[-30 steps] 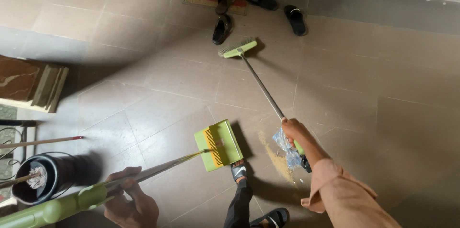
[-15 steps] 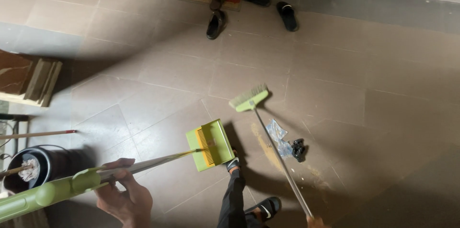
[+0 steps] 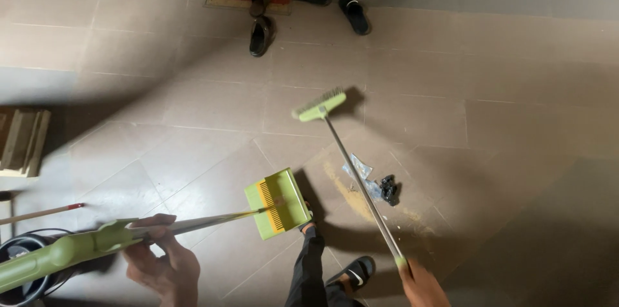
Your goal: Assemble a broom and dustpan and then sweep debris from a tiled hallway floor.
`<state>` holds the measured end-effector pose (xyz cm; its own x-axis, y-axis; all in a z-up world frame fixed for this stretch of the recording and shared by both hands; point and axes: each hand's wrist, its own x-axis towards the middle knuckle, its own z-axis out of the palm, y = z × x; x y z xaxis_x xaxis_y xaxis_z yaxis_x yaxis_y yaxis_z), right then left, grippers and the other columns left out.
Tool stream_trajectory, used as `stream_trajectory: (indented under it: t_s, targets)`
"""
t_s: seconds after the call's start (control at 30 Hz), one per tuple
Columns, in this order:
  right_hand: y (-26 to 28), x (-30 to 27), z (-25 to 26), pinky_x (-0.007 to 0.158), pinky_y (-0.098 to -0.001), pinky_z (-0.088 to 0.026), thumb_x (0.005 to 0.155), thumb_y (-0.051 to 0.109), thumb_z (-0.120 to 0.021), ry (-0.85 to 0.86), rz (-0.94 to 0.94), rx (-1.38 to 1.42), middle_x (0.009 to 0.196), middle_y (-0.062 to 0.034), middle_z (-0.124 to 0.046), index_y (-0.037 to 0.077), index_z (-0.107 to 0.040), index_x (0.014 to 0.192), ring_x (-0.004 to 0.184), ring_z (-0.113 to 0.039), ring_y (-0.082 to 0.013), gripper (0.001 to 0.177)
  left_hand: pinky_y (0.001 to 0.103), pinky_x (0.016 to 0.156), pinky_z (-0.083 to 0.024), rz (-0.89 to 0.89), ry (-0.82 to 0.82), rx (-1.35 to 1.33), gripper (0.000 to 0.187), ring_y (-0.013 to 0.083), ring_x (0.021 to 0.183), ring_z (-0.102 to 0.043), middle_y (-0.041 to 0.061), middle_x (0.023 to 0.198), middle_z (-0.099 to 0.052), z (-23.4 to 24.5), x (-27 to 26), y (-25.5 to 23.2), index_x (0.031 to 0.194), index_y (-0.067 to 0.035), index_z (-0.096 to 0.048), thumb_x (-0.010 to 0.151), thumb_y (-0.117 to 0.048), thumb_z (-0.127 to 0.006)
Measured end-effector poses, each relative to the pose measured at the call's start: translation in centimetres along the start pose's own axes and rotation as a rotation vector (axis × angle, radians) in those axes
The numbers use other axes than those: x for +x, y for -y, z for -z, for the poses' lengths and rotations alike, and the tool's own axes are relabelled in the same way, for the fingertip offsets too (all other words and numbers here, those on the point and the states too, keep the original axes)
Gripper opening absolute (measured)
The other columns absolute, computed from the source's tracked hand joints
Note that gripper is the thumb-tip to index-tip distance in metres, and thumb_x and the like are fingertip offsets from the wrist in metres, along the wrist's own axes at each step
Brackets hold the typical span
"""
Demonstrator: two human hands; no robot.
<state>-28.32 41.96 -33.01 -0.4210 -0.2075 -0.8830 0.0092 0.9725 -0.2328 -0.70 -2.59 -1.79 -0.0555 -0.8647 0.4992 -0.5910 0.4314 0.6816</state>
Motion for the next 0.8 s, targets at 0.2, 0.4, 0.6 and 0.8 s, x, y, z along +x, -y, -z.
stream_trajectory:
  t_s: [0.2, 0.4, 0.6, 0.8]
  targets:
    - [28.4, -2.2, 9.7, 0.046, -0.0457, -0.056, 0.106, 0.032, -0.039, -0.016, 0.111, 0.046, 0.065, -0.0093, -0.062, 0.003, -0.054, 0.110, 0.040, -0.059, -0.0221, 0.033, 0.034, 0.074, -0.060, 0.050, -0.015, -0.049, 0.008, 0.0238, 0.088, -0.072, 0.015, 0.098, -0.068, -0.8, 1.2, 1.6, 0.115, -0.002, -0.048, 0.115, -0.009, -0.052]
    - [35.4, 5.0, 10.6, 0.059, -0.0437, -0.055, 0.105, 0.032, -0.042, -0.098, 0.207, -0.201, 0.062, -0.0155, -0.069, -0.001, -0.058, 0.110, 0.047, -0.067, -0.0275, 0.037, 0.034, 0.074, -0.061, 0.005, -0.011, -0.055, 0.010, 0.0238, 0.091, -0.073, 0.017, 0.101, -0.068, -0.7, 2.4, 2.5, 0.111, -0.005, -0.044, 0.116, -0.012, -0.048]
    - [21.5, 6.6, 5.8, 0.045, -0.0401, -0.059, 0.107, 0.018, -0.033, 0.073, 0.087, -0.323, 0.095, -0.0245, -0.068, -0.005, -0.038, 0.142, 0.047, -0.073, -0.0297, 0.042, 0.037, 0.080, -0.059, 0.085, -0.041, -0.110, 0.010, 0.0242, 0.092, -0.072, 0.017, 0.097, -0.068, -1.0, 3.3, 3.1, 0.117, -0.002, -0.044, 0.114, -0.010, -0.048]
    - [4.1, 7.7, 2.1, 0.049, -0.0353, -0.057, 0.109, 0.037, -0.038, -0.037, 0.001, -0.137, 0.078, -0.0093, -0.066, 0.009, -0.061, 0.120, 0.055, -0.058, -0.0157, 0.038, 0.033, 0.079, -0.059, 0.028, -0.042, -0.061, 0.004, 0.0234, 0.094, -0.072, 0.018, 0.103, -0.069, -1.2, 4.2, 3.1, 0.113, -0.001, -0.045, 0.114, -0.003, -0.048]
